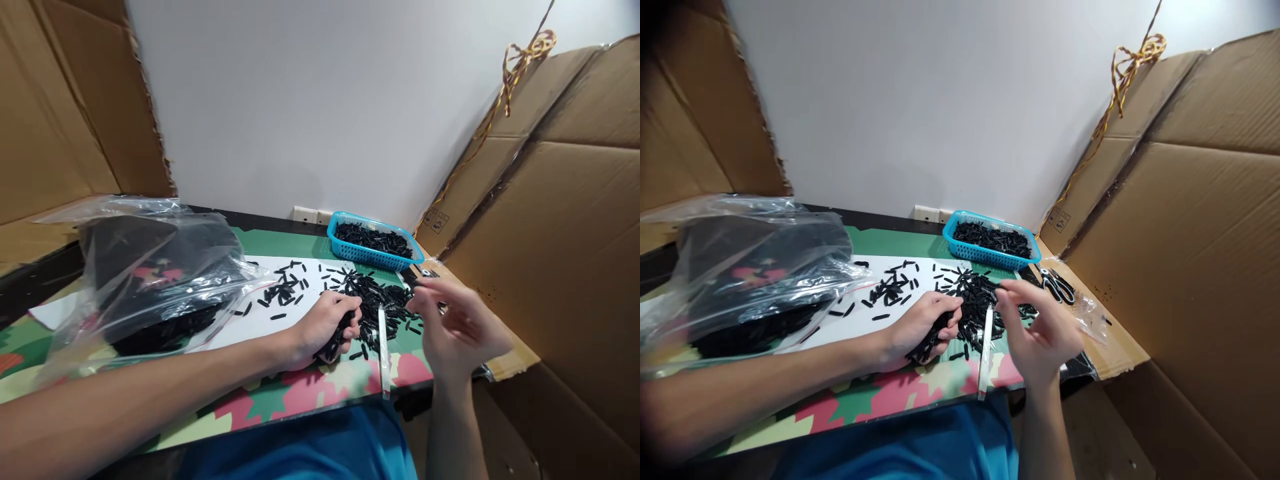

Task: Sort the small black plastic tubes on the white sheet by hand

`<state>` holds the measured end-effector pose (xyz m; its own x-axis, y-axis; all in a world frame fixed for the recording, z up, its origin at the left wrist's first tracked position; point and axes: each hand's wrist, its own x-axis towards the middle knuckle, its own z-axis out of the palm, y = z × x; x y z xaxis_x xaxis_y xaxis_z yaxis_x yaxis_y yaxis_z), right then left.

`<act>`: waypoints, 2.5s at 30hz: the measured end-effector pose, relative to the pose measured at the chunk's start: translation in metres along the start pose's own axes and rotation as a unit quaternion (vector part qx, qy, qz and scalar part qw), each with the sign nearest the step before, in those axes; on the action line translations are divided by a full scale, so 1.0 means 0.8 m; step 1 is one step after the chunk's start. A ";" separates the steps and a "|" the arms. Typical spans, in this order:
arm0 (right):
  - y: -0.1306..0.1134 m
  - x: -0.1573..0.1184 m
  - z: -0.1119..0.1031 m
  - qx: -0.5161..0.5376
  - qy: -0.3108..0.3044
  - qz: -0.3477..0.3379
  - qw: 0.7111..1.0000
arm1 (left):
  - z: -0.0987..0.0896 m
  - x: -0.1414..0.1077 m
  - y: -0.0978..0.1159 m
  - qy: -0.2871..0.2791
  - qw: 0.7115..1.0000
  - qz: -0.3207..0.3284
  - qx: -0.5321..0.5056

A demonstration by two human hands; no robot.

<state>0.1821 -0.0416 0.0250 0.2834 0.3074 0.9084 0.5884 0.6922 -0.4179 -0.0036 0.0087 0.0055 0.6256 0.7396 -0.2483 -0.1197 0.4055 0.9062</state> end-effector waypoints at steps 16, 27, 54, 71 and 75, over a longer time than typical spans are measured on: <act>-0.007 -0.009 0.013 0.006 -0.344 0.181 0.921 | -0.003 0.002 -0.001 0.010 0.999 -0.032 -0.021; -0.034 -0.047 0.004 0.061 -0.388 0.094 0.915 | 0.004 0.002 0.003 0.058 0.998 0.005 -0.027; -0.008 -0.033 -0.002 0.157 -0.244 0.366 0.884 | 0.001 0.003 0.013 -0.029 0.999 -0.042 0.018; 0.000 -0.050 0.011 0.191 -0.191 0.344 0.899 | 0.005 0.001 0.017 -0.021 0.997 -0.076 -0.002; 0.004 -0.053 0.013 0.209 -0.178 0.348 0.896 | 0.003 0.002 0.017 -0.025 0.996 -0.080 -0.011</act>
<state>0.1645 -0.0457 -0.0146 0.1679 0.8975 0.4077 0.0072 0.4125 -0.9110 -0.0021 0.0143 0.0185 0.6762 0.6362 -0.3715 -0.0315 0.5288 0.8482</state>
